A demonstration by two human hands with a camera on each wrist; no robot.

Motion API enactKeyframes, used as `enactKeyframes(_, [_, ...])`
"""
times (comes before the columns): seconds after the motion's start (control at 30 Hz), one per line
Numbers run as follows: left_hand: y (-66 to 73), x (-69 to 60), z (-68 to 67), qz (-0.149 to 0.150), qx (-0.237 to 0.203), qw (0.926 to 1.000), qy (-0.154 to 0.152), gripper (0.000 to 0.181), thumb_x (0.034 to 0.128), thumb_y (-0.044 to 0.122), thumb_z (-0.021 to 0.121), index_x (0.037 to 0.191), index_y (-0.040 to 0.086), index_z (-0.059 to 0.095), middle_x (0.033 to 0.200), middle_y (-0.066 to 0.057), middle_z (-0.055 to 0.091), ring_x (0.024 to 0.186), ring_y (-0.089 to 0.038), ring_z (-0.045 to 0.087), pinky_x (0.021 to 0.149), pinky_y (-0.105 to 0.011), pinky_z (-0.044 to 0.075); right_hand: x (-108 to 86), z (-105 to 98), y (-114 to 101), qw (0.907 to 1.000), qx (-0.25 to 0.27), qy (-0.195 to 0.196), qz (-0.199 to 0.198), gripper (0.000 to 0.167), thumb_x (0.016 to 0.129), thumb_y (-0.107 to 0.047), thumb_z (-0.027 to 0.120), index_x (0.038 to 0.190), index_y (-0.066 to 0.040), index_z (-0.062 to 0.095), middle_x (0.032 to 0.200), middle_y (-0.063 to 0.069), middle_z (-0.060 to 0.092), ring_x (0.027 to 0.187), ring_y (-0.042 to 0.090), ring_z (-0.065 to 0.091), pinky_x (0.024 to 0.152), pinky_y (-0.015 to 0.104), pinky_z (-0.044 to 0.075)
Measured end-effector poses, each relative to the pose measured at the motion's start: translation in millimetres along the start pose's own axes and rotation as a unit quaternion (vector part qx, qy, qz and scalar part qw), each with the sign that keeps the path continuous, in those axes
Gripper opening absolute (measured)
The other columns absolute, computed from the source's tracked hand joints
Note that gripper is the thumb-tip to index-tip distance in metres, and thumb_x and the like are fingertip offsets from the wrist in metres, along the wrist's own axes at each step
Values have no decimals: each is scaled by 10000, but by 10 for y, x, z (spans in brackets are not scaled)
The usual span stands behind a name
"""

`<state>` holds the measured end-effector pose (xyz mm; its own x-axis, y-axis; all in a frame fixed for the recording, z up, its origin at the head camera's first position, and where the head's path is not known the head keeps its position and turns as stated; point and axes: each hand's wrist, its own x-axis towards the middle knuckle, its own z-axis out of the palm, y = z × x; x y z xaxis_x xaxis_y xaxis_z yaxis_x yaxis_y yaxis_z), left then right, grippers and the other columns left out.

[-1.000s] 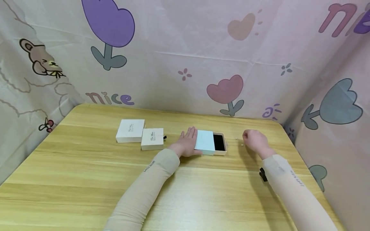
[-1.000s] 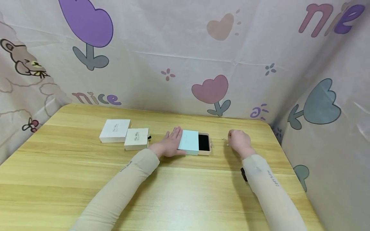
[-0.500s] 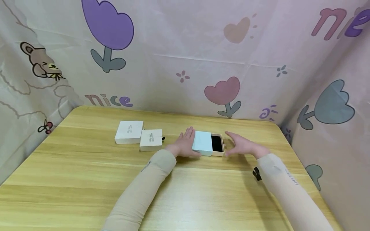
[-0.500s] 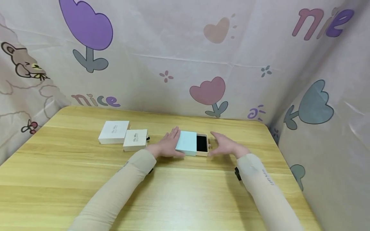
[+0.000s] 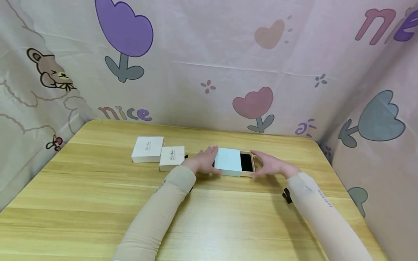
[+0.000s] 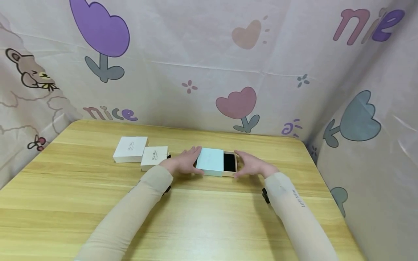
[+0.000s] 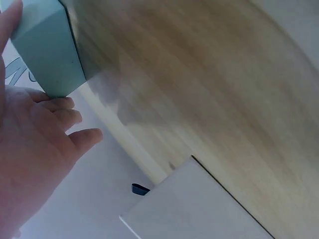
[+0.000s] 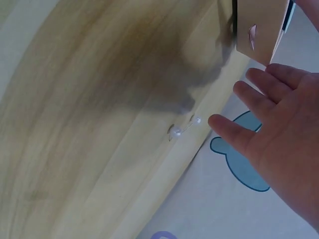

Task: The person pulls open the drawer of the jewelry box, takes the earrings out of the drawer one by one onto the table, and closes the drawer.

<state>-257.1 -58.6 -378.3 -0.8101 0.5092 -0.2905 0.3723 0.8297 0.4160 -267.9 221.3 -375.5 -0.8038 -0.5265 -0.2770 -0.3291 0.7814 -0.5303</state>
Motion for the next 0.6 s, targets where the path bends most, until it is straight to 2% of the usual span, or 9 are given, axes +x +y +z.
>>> enactKeyframes(0.23, [20,-9,-1,-134,-128,9998,-71,1008,859,483,611,1501,32,-22,1588,-89,-20,1468,-251,-23,1188,-444,27,6,-12,0,9999,90,91,-10,1010,735,-274,784,1453,82,171,1506,279,216,1378,460,210,1123,573,178])
enactKeyframes(0.6, [42,-8,-5,-153,-95,9998,-73,987,872,462,603,1498,15,-15,1587,-107,-7,1467,-260,-21,1187,-458,34,60,19,-43,9999,80,113,28,1007,731,-275,785,1459,65,178,1486,273,273,1359,448,269,1113,568,217])
